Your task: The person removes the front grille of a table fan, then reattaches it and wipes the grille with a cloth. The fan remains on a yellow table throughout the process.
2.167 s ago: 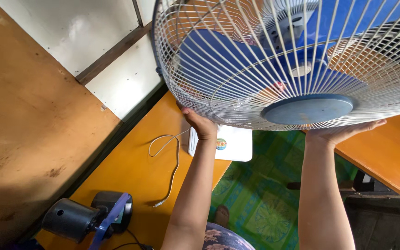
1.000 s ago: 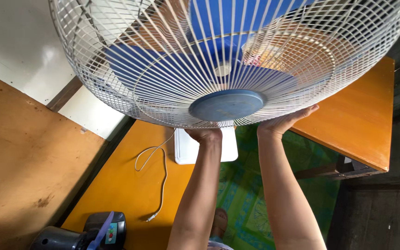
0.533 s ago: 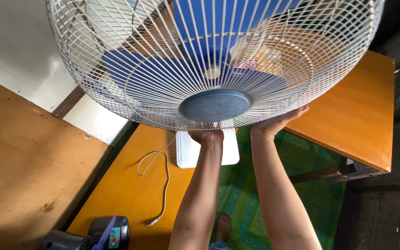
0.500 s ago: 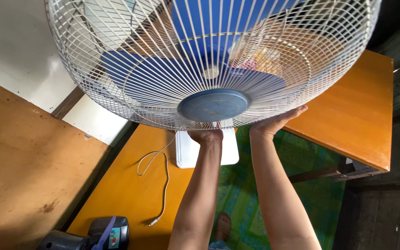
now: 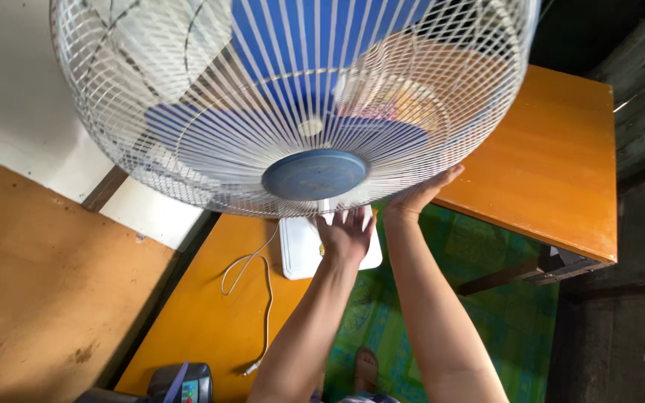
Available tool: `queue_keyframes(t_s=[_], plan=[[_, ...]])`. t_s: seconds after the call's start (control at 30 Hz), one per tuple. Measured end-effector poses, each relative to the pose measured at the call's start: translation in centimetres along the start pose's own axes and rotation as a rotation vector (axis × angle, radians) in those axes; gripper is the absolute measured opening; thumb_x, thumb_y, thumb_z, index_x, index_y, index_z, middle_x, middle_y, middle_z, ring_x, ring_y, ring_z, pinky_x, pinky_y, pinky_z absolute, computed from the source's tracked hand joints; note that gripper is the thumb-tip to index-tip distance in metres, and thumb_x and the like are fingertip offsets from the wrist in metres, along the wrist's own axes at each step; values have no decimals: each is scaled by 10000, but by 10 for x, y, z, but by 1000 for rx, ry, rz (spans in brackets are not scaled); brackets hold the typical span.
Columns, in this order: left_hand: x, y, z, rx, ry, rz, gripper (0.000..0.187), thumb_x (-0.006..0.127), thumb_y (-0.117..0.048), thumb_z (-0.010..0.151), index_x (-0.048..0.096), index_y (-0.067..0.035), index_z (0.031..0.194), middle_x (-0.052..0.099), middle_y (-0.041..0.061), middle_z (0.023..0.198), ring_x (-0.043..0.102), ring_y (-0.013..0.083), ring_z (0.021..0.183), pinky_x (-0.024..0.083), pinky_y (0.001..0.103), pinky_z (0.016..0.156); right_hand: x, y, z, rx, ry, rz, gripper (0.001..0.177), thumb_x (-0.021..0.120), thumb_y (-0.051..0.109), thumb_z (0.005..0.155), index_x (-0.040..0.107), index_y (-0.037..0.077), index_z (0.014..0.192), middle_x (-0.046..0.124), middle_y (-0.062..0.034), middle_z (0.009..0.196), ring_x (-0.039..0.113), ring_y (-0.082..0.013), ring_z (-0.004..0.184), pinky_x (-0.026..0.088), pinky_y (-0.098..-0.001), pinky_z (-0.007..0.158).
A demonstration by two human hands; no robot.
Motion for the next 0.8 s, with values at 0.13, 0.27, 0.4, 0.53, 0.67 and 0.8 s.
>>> queue_keyframes(t_s=[0.13, 0.27, 0.4, 0.53, 0.67, 0.8], plan=[[5, -3, -48, -2, 222, 343, 751, 404, -523, 1066, 291, -8, 1602, 516, 167, 1491, 622, 238, 1254, 448, 470, 1144, 1, 0, -6, 2, -70, -98, 962, 319, 746, 958, 66, 126, 1650, 90, -109, 1728, 143, -325, 1579, 151, -458, 1270], [50, -5, -98, 37, 542, 754, 454, 495, -393, 1059, 399, -10, 1283, 652, 127, 1247, 643, 241, 1081, 532, 423, 967, 5, -1, -9, 31, -44, -72, 964, 319, 735, 978, 135, 61, 1643, 140, -143, 1724, 172, -337, 1572, 143, -451, 1270], [91, 2, -140, 303, 648, 1303, 331, 579, -364, 1055, 640, -69, 1192, 706, 135, 1021, 650, 276, 865, 555, 391, 722, 14, 1, -16, 33, -28, -108, 916, 317, 690, 1005, 175, 38, 1632, 181, -151, 1712, 196, -325, 1564, 142, -438, 1271], [142, -2, -193, 1499, 907, 1681, 198, 610, -266, 1108, 697, -128, 1222, 658, 34, 1211, 652, 211, 1115, 563, 340, 938, 18, 5, -26, 57, -30, -77, 851, 314, 637, 1032, 223, 22, 1613, 229, -153, 1695, 234, -314, 1552, 167, -425, 1269], [206, 15, -182, 2207, 865, 1928, 609, 694, -491, 1069, 459, -232, 1568, 324, 28, 1657, 271, 302, 1548, 182, 699, 1267, 33, 6, -30, 35, 21, 16, 788, 312, 584, 1060, 271, 6, 1594, 277, -156, 1678, 273, -304, 1540, 192, -412, 1266], [262, 17, -151, 2479, 676, 2201, 673, 551, -534, 1115, 254, -246, 1646, 89, -20, 1756, 62, 260, 1621, -49, 746, 1215, 39, 4, -23, 28, 2, 123, 728, 310, 531, 1087, 319, -10, 1574, 325, -158, 1661, 311, -293, 1528, 216, -399, 1264]])
Point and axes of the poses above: each hand's wrist, its own z-axis towards the middle knuckle, its own x-axis out of the palm, y = z × x, the point moved 5 cm from there along z, towards the middle knuckle
